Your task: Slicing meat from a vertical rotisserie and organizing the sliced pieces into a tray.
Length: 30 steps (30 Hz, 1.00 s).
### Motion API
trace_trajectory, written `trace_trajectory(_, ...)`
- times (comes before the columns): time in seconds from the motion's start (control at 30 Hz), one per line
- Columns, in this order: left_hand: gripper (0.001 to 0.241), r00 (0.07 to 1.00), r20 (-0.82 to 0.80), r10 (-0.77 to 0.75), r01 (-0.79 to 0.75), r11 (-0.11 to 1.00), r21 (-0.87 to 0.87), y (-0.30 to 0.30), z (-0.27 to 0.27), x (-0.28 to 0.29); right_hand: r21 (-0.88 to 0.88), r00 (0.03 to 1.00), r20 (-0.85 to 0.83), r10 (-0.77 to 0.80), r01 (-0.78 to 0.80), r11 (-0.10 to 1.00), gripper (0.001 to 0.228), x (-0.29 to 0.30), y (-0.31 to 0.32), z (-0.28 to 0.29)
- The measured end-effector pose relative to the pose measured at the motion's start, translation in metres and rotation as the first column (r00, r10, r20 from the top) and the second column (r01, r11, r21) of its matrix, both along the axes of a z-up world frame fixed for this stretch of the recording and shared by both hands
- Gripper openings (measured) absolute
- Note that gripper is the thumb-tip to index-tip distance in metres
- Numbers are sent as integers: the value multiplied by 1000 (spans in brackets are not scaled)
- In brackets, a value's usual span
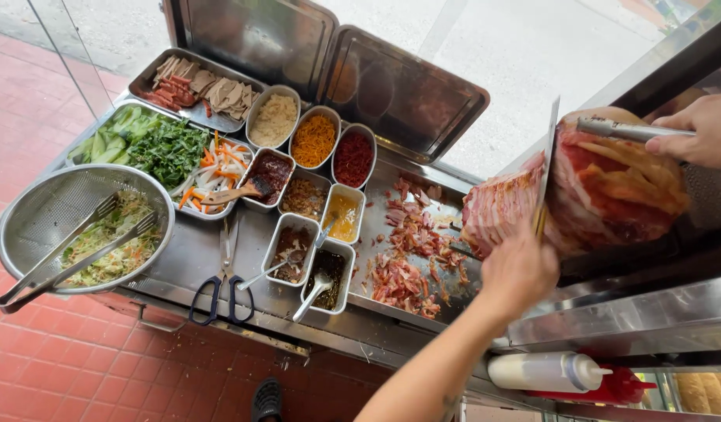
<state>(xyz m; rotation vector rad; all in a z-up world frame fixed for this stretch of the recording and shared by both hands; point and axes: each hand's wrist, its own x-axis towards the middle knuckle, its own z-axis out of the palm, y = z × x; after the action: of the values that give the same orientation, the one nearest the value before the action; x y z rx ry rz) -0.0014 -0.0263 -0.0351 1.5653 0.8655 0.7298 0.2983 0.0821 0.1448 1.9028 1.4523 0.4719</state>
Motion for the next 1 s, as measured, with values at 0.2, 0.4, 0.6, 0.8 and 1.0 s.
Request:
trace_trajectory(0.2, 45, 999, -11, -50, 50, 998, 39, -19, -11, -12, 127, 954, -299, 9, 30, 991, 39, 7, -11, -2)
trace_trajectory(0.4, 51, 996, -86, -11, 21, 993, 113, -17, -27, -6, 5, 983, -78, -164, 165, 986, 39, -53, -13, 8)
trace_trajectory(0.6, 36, 992, -124, -11, 27, 992, 127, -14, -28, -15, -13, 982, -59, -182, 181, 983, 47, -63, -16, 7)
trace_trajectory(0.8, 27, 975, -224, -12, 47, 987, 151, -15, -43, -20, -41, 992, 11, -127, 127, 991, 51, -59, -12, 5)
trace_trajectory(1.0, 28, 971, -236, -36, 83, 977, 196, -3, -31, -27, -102, 984, 75, -164, 172, 980, 48, -109, -31, 19)
